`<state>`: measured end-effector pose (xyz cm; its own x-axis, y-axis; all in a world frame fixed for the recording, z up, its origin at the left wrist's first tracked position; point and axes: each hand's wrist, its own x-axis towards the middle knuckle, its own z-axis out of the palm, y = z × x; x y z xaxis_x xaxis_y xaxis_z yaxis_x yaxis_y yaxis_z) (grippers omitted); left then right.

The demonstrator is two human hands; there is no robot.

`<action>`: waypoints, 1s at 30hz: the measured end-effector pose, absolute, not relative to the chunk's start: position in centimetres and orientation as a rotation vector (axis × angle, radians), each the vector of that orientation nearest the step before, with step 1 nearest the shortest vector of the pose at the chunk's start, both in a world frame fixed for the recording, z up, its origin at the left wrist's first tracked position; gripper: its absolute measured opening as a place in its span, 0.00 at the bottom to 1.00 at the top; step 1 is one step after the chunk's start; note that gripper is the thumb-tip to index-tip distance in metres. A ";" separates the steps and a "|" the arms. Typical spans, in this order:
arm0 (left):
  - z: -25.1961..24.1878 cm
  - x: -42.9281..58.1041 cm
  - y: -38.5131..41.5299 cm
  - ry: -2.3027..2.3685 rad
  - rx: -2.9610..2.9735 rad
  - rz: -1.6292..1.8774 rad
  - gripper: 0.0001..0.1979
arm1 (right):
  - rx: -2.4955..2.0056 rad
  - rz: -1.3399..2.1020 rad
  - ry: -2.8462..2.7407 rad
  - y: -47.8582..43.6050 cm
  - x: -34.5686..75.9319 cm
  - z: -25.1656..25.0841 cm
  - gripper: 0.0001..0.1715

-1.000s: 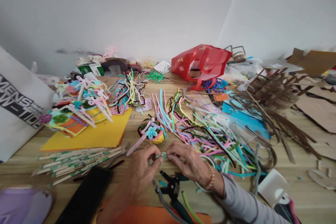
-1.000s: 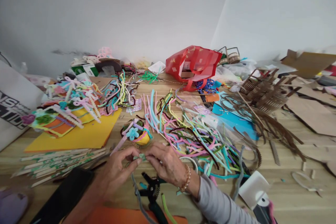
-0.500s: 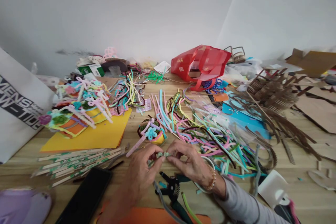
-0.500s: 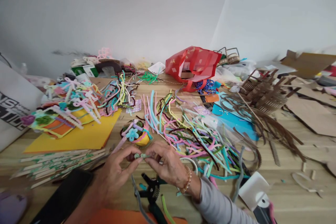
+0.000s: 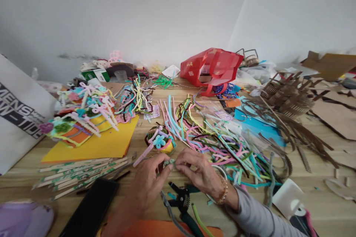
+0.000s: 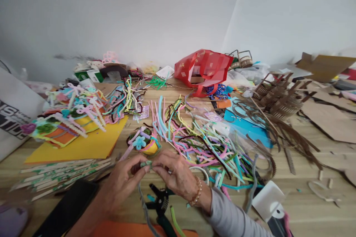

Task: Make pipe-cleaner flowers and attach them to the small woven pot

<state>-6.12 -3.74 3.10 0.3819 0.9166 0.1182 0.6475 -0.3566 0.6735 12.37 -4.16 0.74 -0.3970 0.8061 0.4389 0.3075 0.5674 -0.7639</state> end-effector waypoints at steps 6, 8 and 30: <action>3.5 -6.2 -3.5 1.127 2.382 0.843 0.08 | -0.886 0.704 -1.892 -4.3 12.5 0.9 0.06; 3.6 -6.2 -3.7 1.092 2.506 0.884 0.09 | -0.925 0.758 -1.847 -4.3 12.5 0.9 0.07; 2.1 -6.2 -5.8 1.167 2.882 1.060 0.11 | -0.906 1.774 -1.356 -3.5 12.2 -0.4 0.23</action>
<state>-6.21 -5.76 2.14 0.5420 0.5739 0.6140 0.6662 -0.7387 0.1024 12.25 -3.49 -0.45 -0.4969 0.8612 -0.1067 -0.1231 -0.1917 -0.9737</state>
